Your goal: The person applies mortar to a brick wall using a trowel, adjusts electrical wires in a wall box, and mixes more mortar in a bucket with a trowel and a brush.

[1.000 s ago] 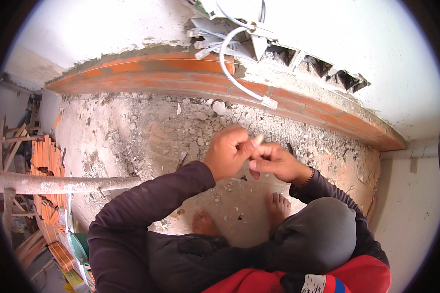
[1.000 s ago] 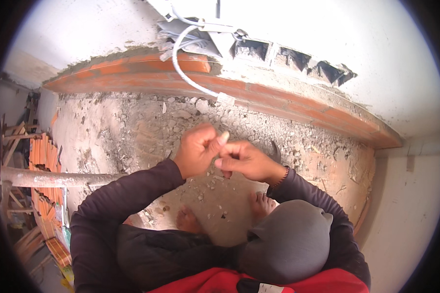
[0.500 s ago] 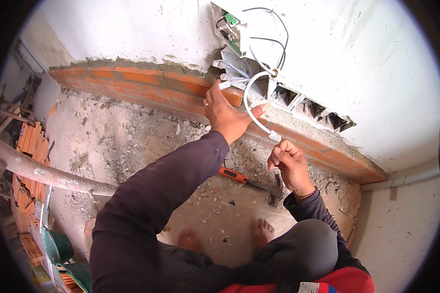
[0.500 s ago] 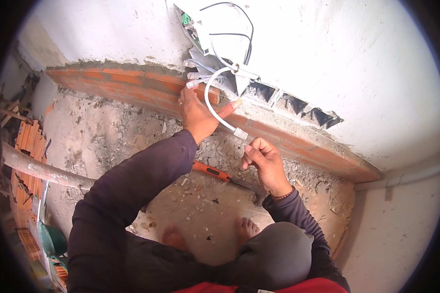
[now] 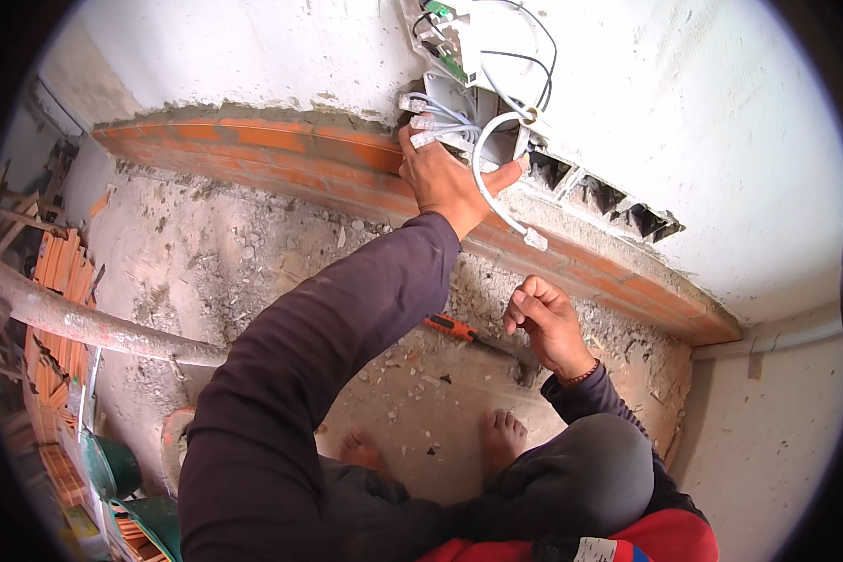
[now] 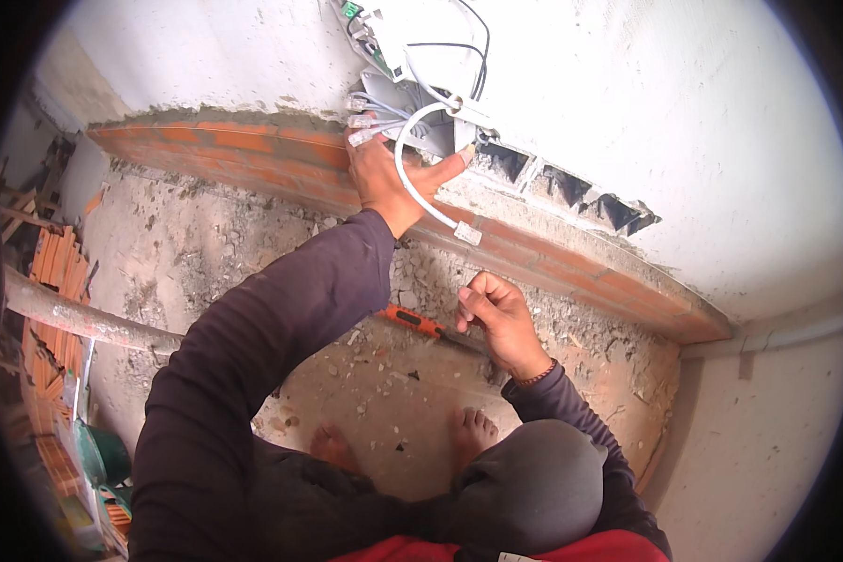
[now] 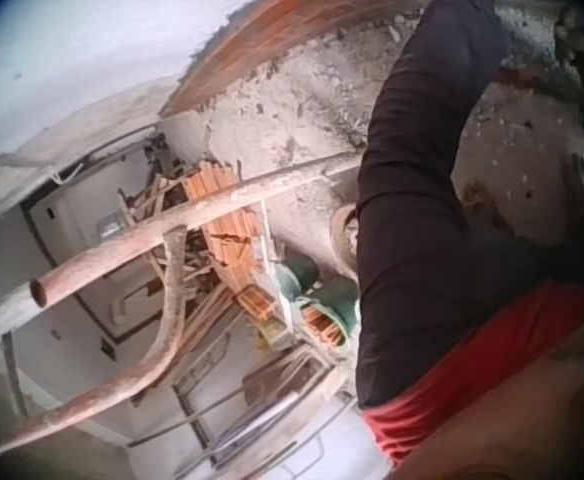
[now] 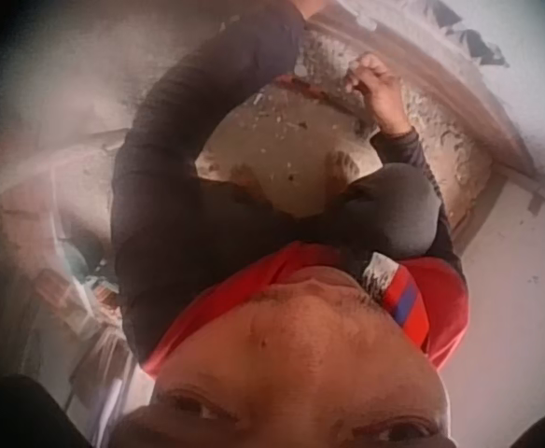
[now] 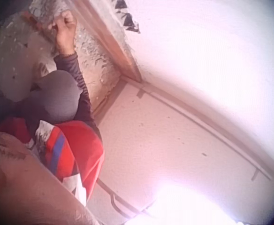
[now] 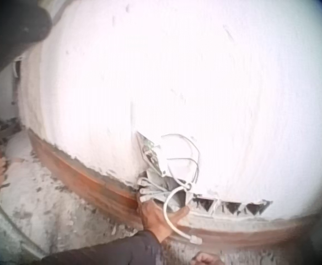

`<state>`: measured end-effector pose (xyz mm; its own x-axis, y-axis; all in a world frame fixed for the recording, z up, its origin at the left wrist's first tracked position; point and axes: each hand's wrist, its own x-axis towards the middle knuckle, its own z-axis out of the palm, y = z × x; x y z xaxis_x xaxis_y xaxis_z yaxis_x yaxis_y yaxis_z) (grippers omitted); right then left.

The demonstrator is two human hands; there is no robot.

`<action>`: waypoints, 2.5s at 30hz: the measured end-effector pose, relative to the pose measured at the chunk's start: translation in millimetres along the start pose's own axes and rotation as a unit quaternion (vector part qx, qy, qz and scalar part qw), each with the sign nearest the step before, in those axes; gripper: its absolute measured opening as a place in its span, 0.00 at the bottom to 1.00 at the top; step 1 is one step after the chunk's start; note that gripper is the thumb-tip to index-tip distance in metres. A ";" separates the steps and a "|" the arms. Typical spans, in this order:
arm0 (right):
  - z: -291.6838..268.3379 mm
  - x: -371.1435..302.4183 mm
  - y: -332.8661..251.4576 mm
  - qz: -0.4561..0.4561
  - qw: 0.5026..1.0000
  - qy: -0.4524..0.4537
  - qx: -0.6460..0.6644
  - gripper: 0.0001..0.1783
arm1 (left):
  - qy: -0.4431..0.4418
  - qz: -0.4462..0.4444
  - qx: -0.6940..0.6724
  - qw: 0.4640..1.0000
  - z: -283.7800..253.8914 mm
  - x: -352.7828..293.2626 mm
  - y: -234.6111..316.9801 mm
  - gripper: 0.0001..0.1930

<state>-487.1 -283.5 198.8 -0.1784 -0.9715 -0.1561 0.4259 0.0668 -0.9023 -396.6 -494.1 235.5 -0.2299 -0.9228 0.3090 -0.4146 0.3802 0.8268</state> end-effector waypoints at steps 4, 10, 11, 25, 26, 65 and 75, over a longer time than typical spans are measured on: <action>-3.6 0.0 3.9 -0.001 1.000 0.000 -0.008 0.13 | 0.039 0.042 -0.003 0.998 1.5 2.5 -3.5 0.55; -3.8 -0.7 2.5 -0.010 1.000 0.003 -0.012 0.14 | 0.044 0.082 0.057 0.994 -3.3 9.3 -7.9 0.55; -4.6 -1.2 2.7 -0.008 1.000 0.007 -0.015 0.14 | 0.044 0.091 0.058 0.993 -4.1 9.2 -6.9 0.52; -6.5 21.6 -29.4 -0.102 0.990 0.037 -0.087 0.12 | 0.119 0.208 0.068 0.968 -18.8 5.8 14.6 0.27; -6.2 27.4 -34.6 -0.117 0.986 0.035 -0.110 0.11 | 0.135 0.211 0.061 0.966 -18.2 5.9 15.4 0.28; 41.1 124.3 -123.9 -0.419 0.745 0.158 -0.493 0.16 | 0.091 0.149 0.160 0.972 -17.3 12.1 27.2 0.34; 50.1 126.8 -134.9 -0.463 0.709 0.112 -0.521 0.05 | 0.259 0.254 -0.052 0.930 -5.1 6.7 9.3 0.32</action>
<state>-522.7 -427.2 320.8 -0.1388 -0.6569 0.7411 -0.8305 -0.3304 -0.4485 -397.5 -497.0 247.7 0.0938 -0.5414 0.8355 -0.2752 0.7924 0.5444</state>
